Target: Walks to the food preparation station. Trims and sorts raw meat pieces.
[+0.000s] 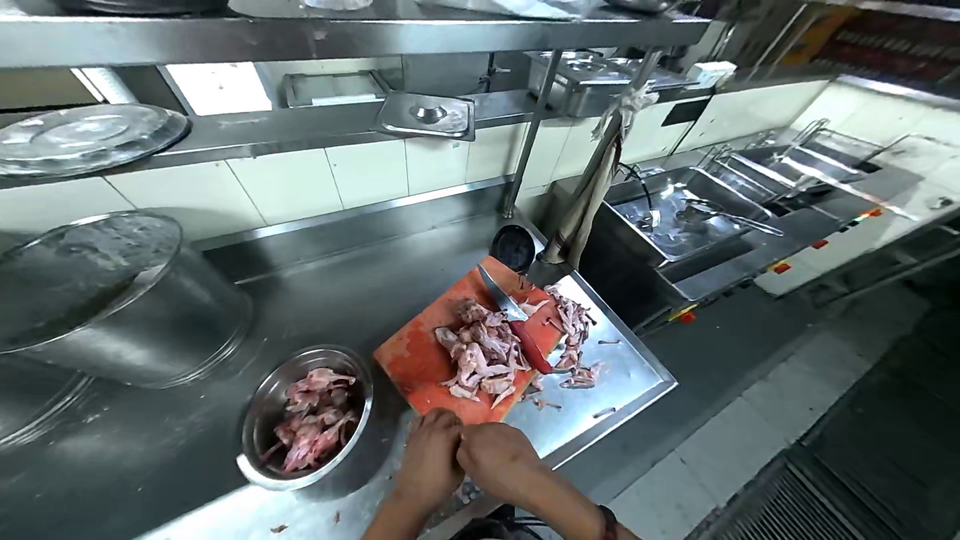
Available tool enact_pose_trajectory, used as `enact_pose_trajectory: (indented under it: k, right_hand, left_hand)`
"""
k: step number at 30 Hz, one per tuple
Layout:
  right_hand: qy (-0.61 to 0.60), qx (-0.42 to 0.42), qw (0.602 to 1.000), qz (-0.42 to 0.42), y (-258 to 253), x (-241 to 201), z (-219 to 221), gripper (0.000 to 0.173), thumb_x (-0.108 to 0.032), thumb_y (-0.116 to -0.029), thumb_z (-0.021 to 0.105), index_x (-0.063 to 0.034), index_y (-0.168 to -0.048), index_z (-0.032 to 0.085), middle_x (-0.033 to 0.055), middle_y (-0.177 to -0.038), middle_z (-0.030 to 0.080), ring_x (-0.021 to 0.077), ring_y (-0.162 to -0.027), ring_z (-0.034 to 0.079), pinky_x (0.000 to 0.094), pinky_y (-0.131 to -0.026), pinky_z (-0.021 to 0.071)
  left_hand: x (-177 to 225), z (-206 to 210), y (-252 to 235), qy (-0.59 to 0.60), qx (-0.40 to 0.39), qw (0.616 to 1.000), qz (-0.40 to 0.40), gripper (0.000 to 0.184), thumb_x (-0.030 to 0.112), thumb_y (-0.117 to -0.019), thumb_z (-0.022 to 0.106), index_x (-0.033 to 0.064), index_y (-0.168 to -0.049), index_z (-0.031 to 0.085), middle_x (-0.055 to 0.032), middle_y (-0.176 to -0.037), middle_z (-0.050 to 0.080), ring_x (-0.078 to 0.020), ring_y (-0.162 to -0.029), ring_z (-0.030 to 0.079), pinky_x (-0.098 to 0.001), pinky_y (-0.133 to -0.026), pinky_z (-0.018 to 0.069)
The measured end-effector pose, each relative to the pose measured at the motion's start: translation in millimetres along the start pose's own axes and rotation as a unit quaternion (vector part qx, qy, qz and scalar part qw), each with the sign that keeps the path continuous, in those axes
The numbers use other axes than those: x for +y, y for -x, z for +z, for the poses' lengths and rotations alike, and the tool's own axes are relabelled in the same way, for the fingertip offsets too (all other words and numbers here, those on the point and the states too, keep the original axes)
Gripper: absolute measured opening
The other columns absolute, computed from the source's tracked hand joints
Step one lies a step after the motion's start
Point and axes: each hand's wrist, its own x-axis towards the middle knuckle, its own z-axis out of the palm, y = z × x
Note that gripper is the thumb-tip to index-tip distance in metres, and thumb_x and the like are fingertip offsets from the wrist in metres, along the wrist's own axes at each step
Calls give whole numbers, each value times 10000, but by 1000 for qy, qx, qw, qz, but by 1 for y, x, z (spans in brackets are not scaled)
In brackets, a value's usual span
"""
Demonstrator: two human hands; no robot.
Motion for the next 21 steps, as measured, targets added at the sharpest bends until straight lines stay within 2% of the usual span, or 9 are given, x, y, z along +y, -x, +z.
enact_pose_trajectory:
  k: [3,5,8,11,14,15,17,18,21]
  right_hand:
    - [-39,19,998,-42,-1,5,12,380,-316,-1051,404,-39,-1089,662,193,-1039,704,376,-1052,685,615,-867,524]
    - [-66,49,994,-74,3,10,21,383,-307,-1055,398,-25,-1103,653,192,-993,700,364,-1016,690,583,-880,524]
    - [-144,97,980,-97,20,19,25,392,-291,-1054,417,-4,-947,662,168,-839,658,326,-855,669,534,-797,514]
    - [-198,126,968,-93,41,35,22,402,-272,-1043,406,-7,-872,654,136,-747,613,282,-745,630,499,-720,500]
    - [-203,98,972,-64,42,50,8,400,-289,-1057,391,-20,-908,645,122,-763,590,269,-751,606,488,-739,493]
    - [-200,92,973,-65,38,53,6,401,-298,-1063,387,-29,-903,637,114,-764,581,261,-745,596,480,-733,489]
    - [-185,88,976,-79,27,56,0,398,-298,-1066,381,-36,-890,624,111,-759,576,259,-741,595,477,-722,488]
    - [-179,84,976,-88,24,56,-2,401,-297,-1068,380,-34,-897,629,115,-764,583,262,-751,602,480,-729,491]
    - [-176,81,972,-134,17,53,-2,401,-293,-1065,381,-37,-891,636,114,-765,590,254,-757,610,479,-722,493]
  left_hand:
    - [-9,5,3,-50,65,996,40,184,285,-909,646,163,-949,777,-6,-1082,753,-218,-1098,689,-489,-990,521]
    - [-20,18,6,-86,215,965,119,131,272,-867,689,165,-797,717,-4,-871,732,-192,-824,723,-443,-758,602]
    - [-27,27,6,-83,289,943,141,153,279,-880,692,157,-788,687,-17,-775,697,-196,-686,695,-418,-609,586]
    - [-47,15,15,-42,161,986,-15,112,193,-885,701,107,-889,773,-90,-909,770,-307,-859,753,-557,-765,603]
    - [-58,-12,16,-12,0,998,-66,355,400,-1001,577,88,-988,746,-107,-1070,744,-303,-1020,720,-553,-891,568]
    - [-55,-22,16,16,-21,998,-58,360,434,-964,639,139,-1145,738,-95,-1204,718,-291,-1145,680,-547,-988,540]
    - [-38,-45,13,57,-38,997,-36,752,440,-831,790,270,-1508,510,-78,-1520,523,-295,-1424,474,-559,-1150,416]
    - [-25,-51,13,78,-27,996,-14,886,444,-786,831,284,-1561,432,-69,-1571,465,-284,-1466,421,-551,-1174,395]
    - [9,-41,9,146,22,986,77,579,387,-844,794,168,-1356,637,-68,-1366,637,-242,-1309,568,-498,-1119,461]
